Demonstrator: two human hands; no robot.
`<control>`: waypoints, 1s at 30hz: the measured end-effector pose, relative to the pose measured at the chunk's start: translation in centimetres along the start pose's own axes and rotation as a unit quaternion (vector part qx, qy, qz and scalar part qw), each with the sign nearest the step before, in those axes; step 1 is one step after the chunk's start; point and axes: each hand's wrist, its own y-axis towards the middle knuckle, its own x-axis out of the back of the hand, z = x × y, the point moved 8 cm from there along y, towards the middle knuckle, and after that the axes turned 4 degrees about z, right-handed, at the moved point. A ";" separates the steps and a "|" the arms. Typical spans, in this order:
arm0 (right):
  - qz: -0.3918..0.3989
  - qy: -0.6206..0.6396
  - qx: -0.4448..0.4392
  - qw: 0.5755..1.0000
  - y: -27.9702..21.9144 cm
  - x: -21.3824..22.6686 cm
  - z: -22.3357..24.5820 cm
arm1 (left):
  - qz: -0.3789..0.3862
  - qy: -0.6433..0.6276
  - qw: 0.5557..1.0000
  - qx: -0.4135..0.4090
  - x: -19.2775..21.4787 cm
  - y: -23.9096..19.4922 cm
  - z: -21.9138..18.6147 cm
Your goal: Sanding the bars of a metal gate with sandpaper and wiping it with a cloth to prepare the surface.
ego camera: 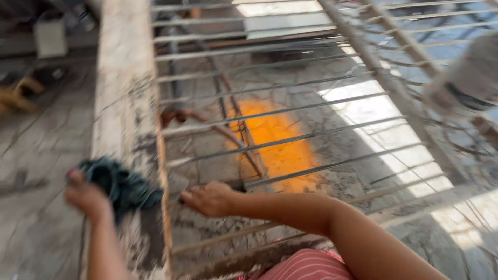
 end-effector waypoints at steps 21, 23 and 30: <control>-0.196 -0.228 0.042 0.953 -4.9 -1.4 -2.4 | 0.036 -0.147 0.987 0.060 4.4 -2.4 -11.5; -0.215 -0.219 0.060 0.950 -1.4 -1.5 0.8 | 0.048 -0.177 0.982 0.047 4.2 -2.3 -11.4; -0.247 -0.223 0.041 0.942 -2.5 -0.5 1.7 | 0.056 -0.189 0.979 0.045 4.4 -2.4 -11.5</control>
